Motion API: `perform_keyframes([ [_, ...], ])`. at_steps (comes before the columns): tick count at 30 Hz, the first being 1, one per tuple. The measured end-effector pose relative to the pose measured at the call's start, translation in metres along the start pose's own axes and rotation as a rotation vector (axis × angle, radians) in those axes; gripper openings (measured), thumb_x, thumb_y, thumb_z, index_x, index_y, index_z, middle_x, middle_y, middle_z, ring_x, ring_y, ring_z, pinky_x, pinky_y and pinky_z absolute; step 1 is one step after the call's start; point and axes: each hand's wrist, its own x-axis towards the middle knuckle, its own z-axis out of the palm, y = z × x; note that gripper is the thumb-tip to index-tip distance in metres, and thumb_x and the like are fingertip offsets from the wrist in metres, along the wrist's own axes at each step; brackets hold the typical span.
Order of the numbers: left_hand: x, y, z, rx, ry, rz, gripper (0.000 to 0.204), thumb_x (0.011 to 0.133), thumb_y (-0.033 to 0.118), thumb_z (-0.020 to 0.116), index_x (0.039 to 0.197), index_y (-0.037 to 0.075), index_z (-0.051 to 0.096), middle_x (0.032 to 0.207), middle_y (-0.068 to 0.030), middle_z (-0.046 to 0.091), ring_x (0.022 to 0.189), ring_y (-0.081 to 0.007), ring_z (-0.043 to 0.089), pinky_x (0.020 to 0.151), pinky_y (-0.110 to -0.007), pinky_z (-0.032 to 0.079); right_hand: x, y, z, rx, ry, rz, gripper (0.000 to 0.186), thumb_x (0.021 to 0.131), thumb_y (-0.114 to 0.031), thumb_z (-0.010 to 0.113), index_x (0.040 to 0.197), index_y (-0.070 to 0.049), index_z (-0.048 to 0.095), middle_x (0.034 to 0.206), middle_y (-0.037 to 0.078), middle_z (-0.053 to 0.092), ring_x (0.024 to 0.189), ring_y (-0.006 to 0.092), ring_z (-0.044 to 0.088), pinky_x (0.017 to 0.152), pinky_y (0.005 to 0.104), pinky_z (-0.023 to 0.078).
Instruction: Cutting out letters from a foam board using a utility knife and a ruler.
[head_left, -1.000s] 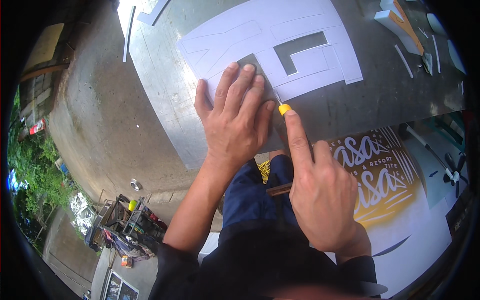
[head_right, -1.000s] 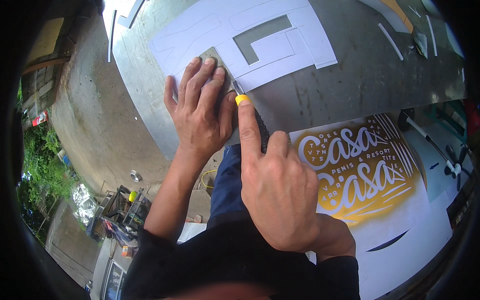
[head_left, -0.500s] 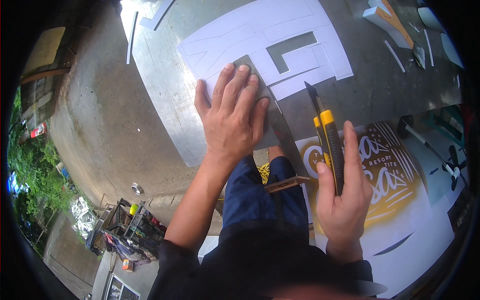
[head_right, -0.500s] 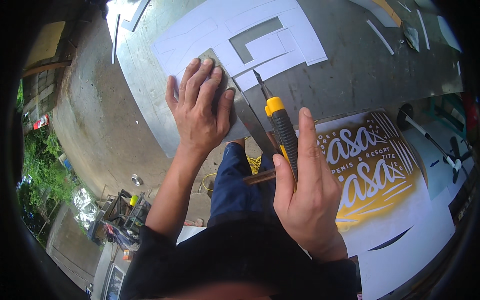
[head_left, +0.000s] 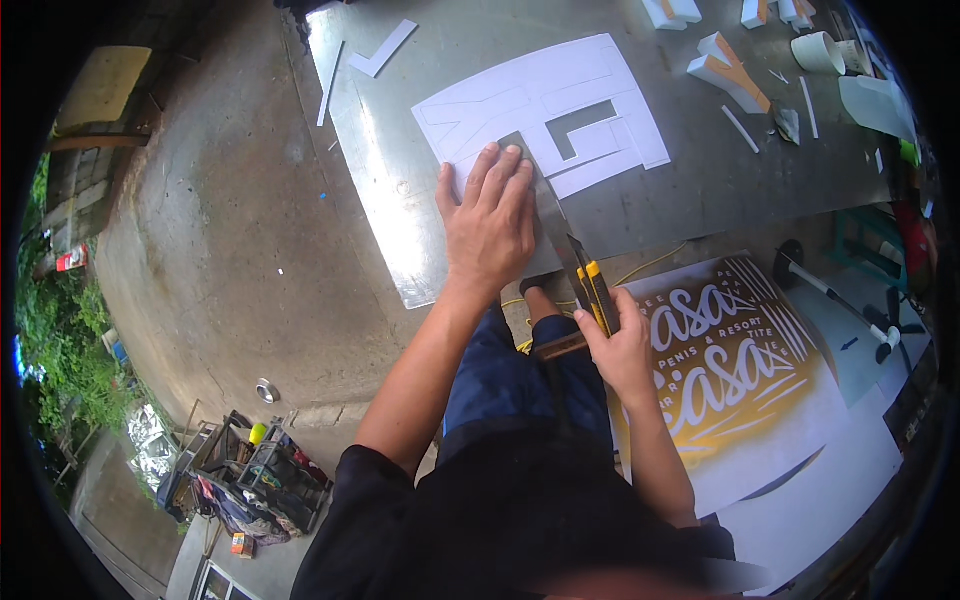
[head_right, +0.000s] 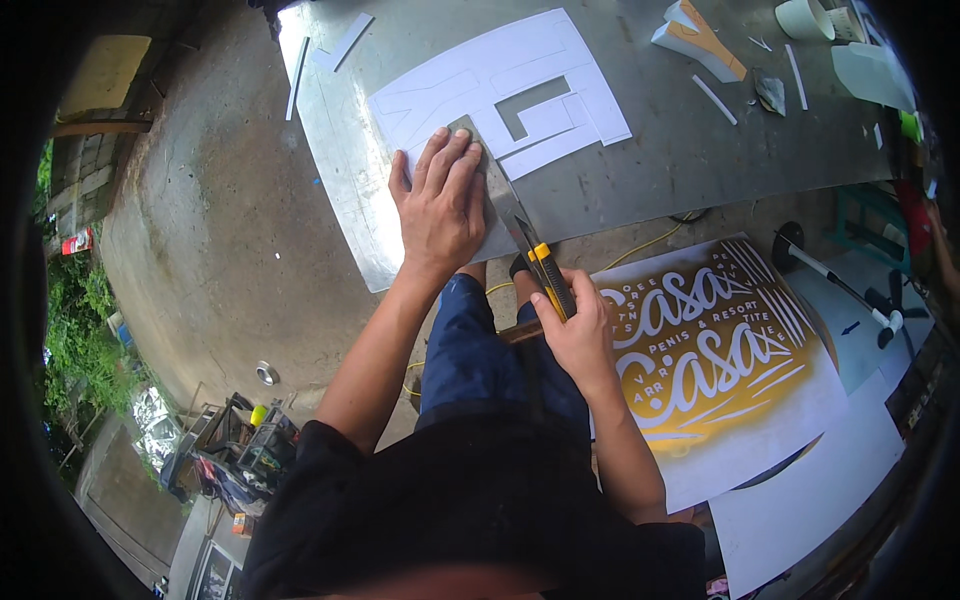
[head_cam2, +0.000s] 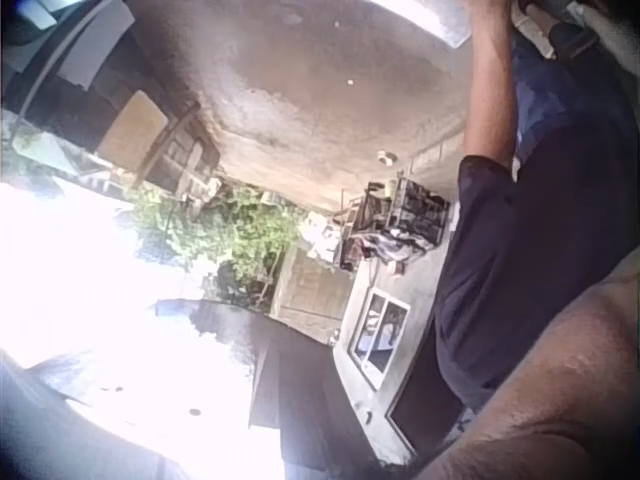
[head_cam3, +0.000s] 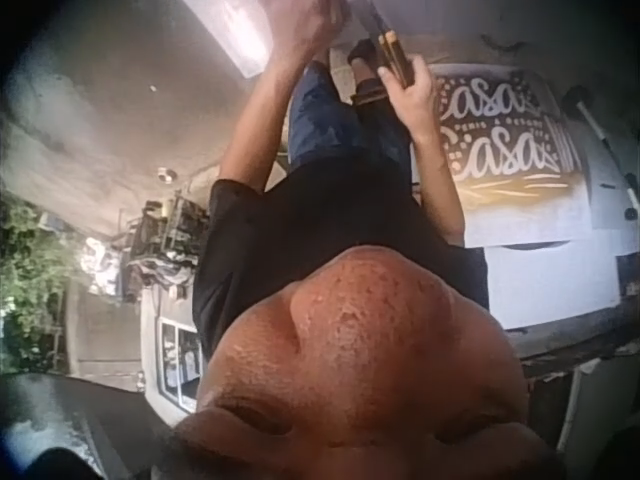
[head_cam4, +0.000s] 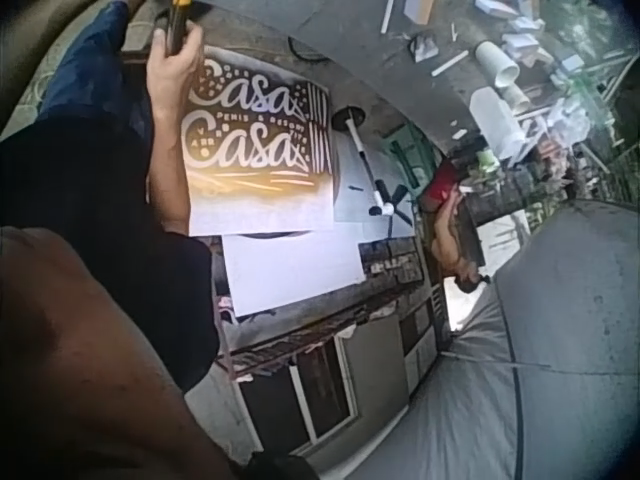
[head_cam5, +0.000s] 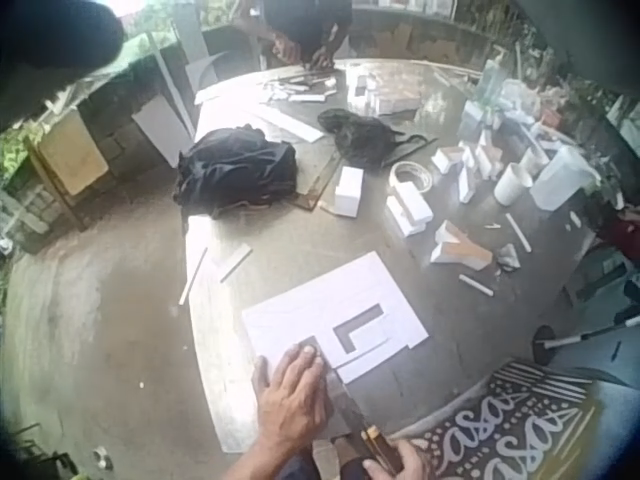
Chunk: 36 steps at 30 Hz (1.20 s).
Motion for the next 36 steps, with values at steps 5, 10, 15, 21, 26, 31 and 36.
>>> perform_keyframes([
  [5,0.001,-0.001,0.000,-0.075,0.027,0.000,0.043,0.094,0.014,0.066,0.137,0.015,0.062,0.145,-0.0034,0.062,0.144,-0.0231,0.050,0.122,-0.059,0.020,0.006,0.007,0.007,0.179,-0.005,0.137,0.026,0.091,-0.006,0.074,0.111,0.000,0.059,0.088,0.008,0.072,0.080,0.0166,0.067,0.076,0.0335,0.053],
  [10,-0.003,-0.008,0.005,-0.270,0.252,-0.022,0.057,0.093,0.008,0.065,0.147,0.009,0.048,0.152,-0.0185,0.051,0.143,-0.0344,0.048,0.118,-0.057,0.030,0.003,-0.006,-0.009,0.183,0.082,0.118,0.024,0.091,-0.004,0.074,0.109,0.000,0.058,0.087,0.008,0.072,0.078,0.0172,0.068,0.075,0.0334,0.053],
  [15,-0.006,-0.014,0.003,-0.369,0.252,-0.101,0.055,0.093,0.000,0.063,0.145,0.004,0.045,0.151,-0.0243,0.042,0.142,-0.0416,0.043,0.117,-0.049,0.036,-0.010,0.006,-0.048,0.369,0.235,0.255,0.024,0.094,-0.005,0.075,0.110,-0.004,0.058,0.093,0.001,0.068,0.083,0.0080,0.061,0.079,0.0260,0.051],
  [21,-0.003,-0.015,-0.002,-0.477,0.255,-0.165,0.055,0.093,0.006,0.067,0.144,0.004,0.045,0.151,-0.0230,0.041,0.142,-0.0398,0.040,0.118,-0.048,0.034,-0.025,0.019,-0.081,0.398,0.280,0.297,0.040,0.095,-0.005,0.074,0.130,-0.003,0.057,0.100,0.002,0.068,0.088,0.0071,0.061,0.083,0.0243,0.050],
  [26,0.008,-0.018,-0.014,-0.202,0.142,-0.088,0.058,0.090,0.032,0.080,0.138,0.009,0.058,0.154,-0.0221,0.041,0.146,-0.0419,0.034,0.119,-0.054,0.030,-0.037,0.023,-0.085,0.389,0.289,0.288,0.043,0.095,-0.006,0.074,0.134,-0.002,0.055,0.102,0.002,0.067,0.093,0.0083,0.063,0.088,0.0248,0.051],
  [31,0.026,-0.024,-0.022,-0.007,0.029,0.061,0.068,0.087,0.052,0.079,0.142,0.016,0.061,0.155,-0.0217,0.043,0.147,-0.0453,0.032,0.120,-0.060,0.024,-0.047,0.029,-0.093,0.385,0.264,0.294,0.043,0.096,-0.007,0.074,0.133,-0.002,0.054,0.102,0.003,0.067,0.094,0.0086,0.063,0.087,0.0252,0.052],
  [36,0.047,-0.012,0.006,0.028,-0.091,0.174,0.080,0.089,0.070,0.066,0.152,0.022,0.055,0.162,-0.0249,0.035,0.151,-0.0497,0.026,0.124,-0.062,0.014,-0.051,0.032,-0.105,0.351,0.292,0.254,0.034,0.096,-0.008,0.074,0.125,-0.002,0.057,0.099,0.002,0.068,0.086,0.0063,0.061,0.078,0.0230,0.051],
])
